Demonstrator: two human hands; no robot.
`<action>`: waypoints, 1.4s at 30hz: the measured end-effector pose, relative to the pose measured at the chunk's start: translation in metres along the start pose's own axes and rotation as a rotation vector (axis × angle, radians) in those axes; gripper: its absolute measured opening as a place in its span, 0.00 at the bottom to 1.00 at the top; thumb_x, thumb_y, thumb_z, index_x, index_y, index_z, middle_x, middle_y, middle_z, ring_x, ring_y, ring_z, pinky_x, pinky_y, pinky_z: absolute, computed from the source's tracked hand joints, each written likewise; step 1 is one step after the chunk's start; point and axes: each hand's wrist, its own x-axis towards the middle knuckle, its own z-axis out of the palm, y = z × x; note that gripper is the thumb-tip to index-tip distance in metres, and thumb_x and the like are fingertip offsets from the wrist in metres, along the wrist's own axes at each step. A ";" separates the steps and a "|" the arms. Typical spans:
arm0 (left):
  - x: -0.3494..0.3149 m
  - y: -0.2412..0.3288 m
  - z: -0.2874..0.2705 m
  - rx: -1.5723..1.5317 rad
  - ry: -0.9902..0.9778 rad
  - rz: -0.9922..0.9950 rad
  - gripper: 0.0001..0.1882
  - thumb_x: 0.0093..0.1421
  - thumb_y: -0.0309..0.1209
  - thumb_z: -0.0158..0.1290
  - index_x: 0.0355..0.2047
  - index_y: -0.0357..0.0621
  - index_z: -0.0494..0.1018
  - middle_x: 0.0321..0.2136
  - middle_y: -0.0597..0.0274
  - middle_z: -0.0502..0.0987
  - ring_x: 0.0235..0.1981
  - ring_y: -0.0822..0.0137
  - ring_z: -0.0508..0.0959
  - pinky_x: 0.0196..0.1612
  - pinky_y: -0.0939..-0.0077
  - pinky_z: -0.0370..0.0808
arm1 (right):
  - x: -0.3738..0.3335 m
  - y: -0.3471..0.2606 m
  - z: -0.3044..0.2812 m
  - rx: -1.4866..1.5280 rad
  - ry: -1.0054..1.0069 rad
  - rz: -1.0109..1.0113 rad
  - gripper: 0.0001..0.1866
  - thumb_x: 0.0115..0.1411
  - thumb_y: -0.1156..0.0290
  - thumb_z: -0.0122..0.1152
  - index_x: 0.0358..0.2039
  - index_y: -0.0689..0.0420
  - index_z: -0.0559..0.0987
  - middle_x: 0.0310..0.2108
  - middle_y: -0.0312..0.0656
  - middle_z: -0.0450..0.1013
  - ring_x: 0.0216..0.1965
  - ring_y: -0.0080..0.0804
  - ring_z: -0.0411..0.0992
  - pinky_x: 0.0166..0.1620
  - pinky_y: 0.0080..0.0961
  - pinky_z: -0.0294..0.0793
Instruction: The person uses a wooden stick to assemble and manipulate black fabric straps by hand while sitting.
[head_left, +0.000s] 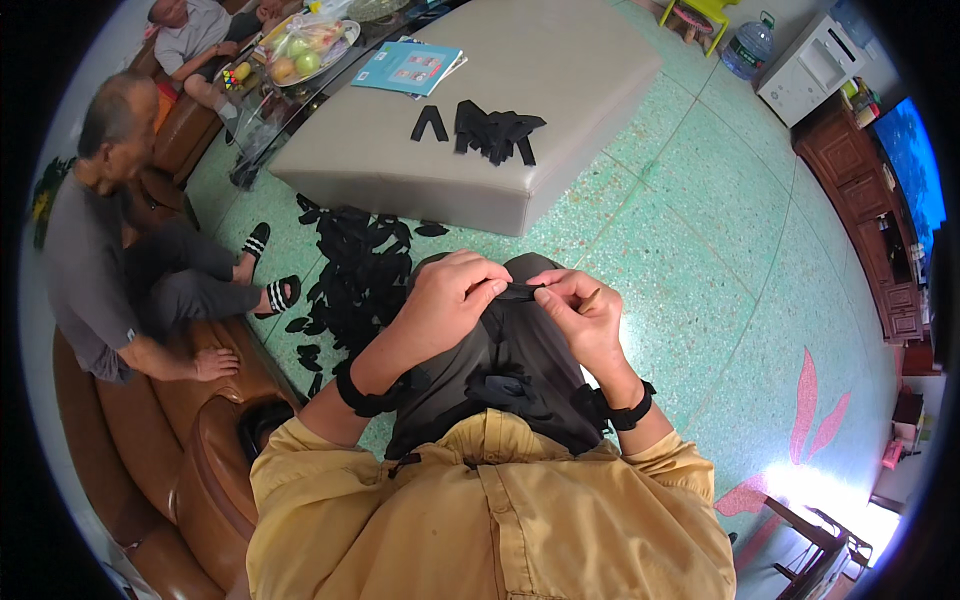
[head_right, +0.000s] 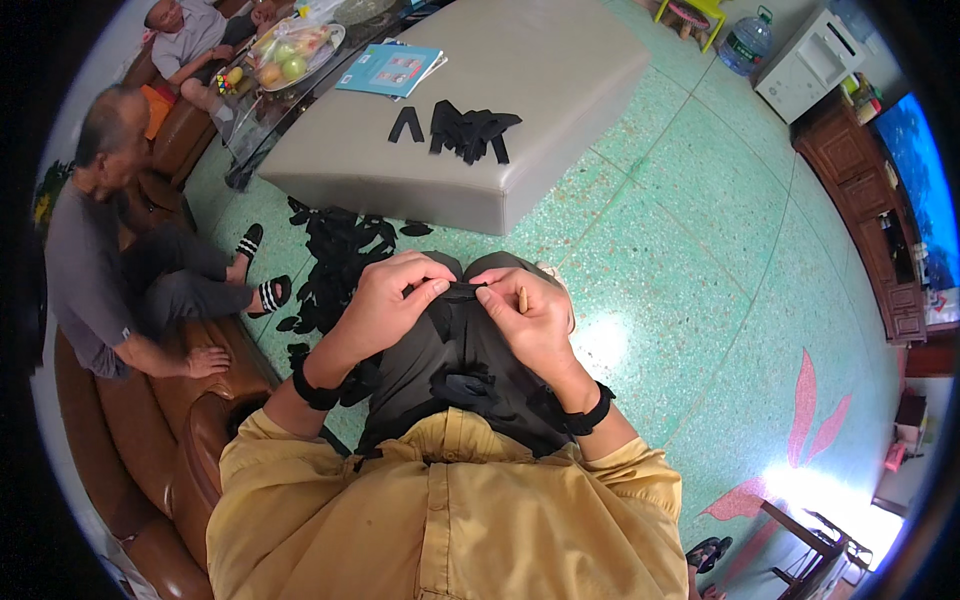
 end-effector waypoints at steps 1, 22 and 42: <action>0.001 0.002 0.002 0.033 0.020 -0.025 0.07 0.52 0.22 0.54 0.34 0.38 0.76 0.27 0.59 0.74 0.23 0.68 0.72 0.28 0.78 0.69 | 0.000 0.002 0.001 -0.032 0.001 -0.010 0.07 0.52 0.82 0.59 0.20 0.63 0.71 0.28 0.42 0.75 0.34 0.25 0.73 0.34 0.18 0.68; 0.006 -0.018 0.009 -0.081 -0.078 0.022 0.05 0.50 0.26 0.57 0.24 0.38 0.73 0.19 0.65 0.67 0.20 0.72 0.66 0.23 0.79 0.62 | 0.008 -0.005 0.007 -0.059 -0.149 0.230 0.04 0.56 0.77 0.56 0.28 0.65 0.72 0.25 0.43 0.71 0.26 0.32 0.69 0.32 0.23 0.68; 0.012 -0.046 -0.024 -0.487 -0.358 -0.334 0.07 0.53 0.26 0.58 0.26 0.34 0.73 0.20 0.70 0.73 0.23 0.84 0.69 0.24 0.88 0.65 | 0.004 -0.003 -0.002 -0.274 -0.294 0.165 0.08 0.54 0.72 0.59 0.25 0.64 0.73 0.17 0.42 0.63 0.19 0.27 0.59 0.25 0.24 0.60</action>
